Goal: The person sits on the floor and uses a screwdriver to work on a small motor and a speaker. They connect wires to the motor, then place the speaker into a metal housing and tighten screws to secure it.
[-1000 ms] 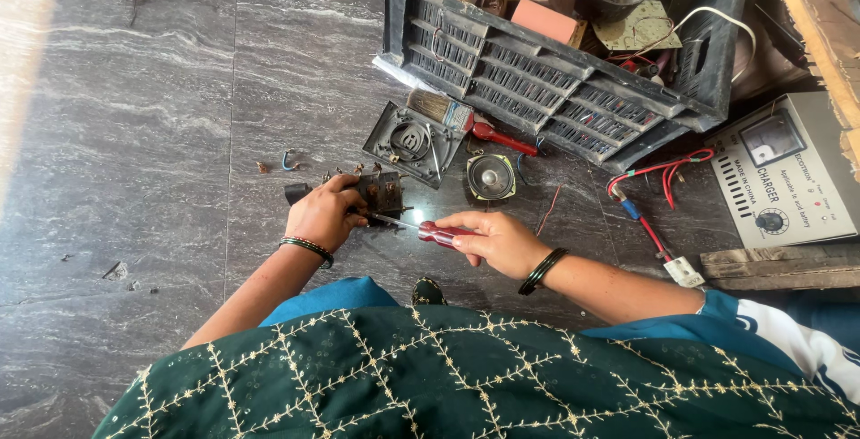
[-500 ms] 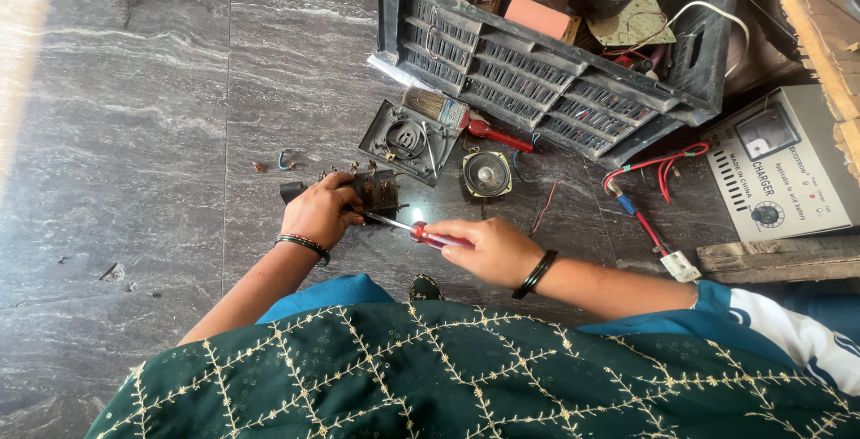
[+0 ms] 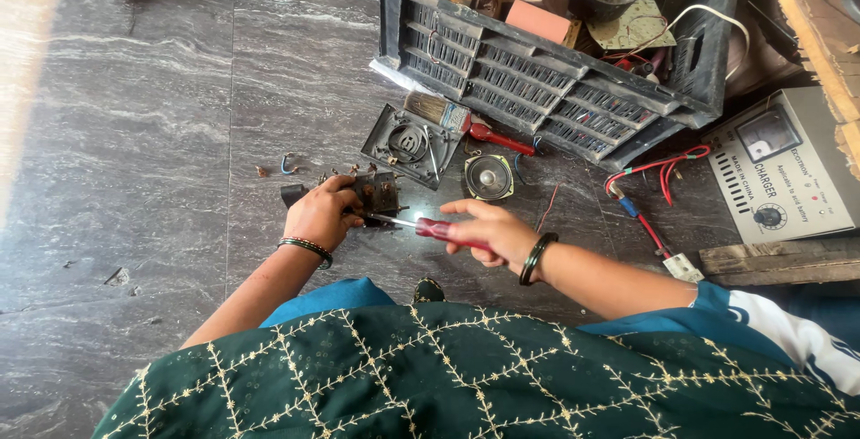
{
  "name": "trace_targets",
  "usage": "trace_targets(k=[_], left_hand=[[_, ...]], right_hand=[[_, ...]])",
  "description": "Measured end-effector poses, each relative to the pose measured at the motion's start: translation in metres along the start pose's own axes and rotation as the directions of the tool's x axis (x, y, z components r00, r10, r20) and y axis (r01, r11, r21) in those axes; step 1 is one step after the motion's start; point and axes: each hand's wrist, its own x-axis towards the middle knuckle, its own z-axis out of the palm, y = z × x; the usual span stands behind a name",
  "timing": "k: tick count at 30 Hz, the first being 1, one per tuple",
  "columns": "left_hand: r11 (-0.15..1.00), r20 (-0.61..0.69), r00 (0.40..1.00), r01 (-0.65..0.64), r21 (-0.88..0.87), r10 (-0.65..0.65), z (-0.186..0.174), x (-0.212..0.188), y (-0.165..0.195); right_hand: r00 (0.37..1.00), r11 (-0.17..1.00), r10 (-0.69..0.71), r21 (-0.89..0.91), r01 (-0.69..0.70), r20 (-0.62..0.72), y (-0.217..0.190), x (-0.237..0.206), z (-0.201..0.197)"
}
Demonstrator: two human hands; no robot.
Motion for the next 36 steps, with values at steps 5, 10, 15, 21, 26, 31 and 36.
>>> trace_targets(k=[5, 10, 15, 21, 26, 31, 36], left_hand=[[1.000, 0.013, 1.000, 0.024, 0.012, -0.024, -0.002, 0.001, -0.003], [1.000, 0.005, 1.000, 0.015, 0.003, -0.015, -0.005, -0.001, -0.004], [1.000, -0.010, 1.000, -0.002, -0.019, 0.001, -0.007, -0.003, -0.006], [1.000, 0.006, 1.000, 0.016, 0.002, -0.016, -0.010, -0.004, -0.007], [0.999, 0.008, 1.000, 0.030, 0.014, -0.030, -0.011, -0.002, -0.008], [0.997, 0.023, 0.997, 0.074, 0.023, -0.075, -0.012, -0.001, -0.009], [0.998, 0.008, 0.999, 0.054, 0.026, -0.054, -0.013, 0.000, -0.010]], right_hand=[[0.700, 0.073, -0.608, -0.852, 0.518, 0.373, -0.001, -0.014, 0.009], [0.939, 0.577, -0.342, -0.795, 0.187, -0.028, -0.013, -0.005, 0.007], [0.989, 0.958, 0.043, -0.273, -0.082, -0.144, -0.019, 0.000, 0.019], [0.699, -0.108, -0.600, -0.905, 0.412, 0.389, -0.024, -0.018, 0.023], [0.825, 0.342, -0.564, -0.900, 0.269, 0.033, -0.027, -0.003, 0.020], [0.964, 0.936, 0.168, -0.275, -0.221, -0.205, -0.032, 0.002, 0.034], [0.726, -0.009, -0.587, -0.900, 0.437, 0.358, -0.038, -0.014, 0.038]])
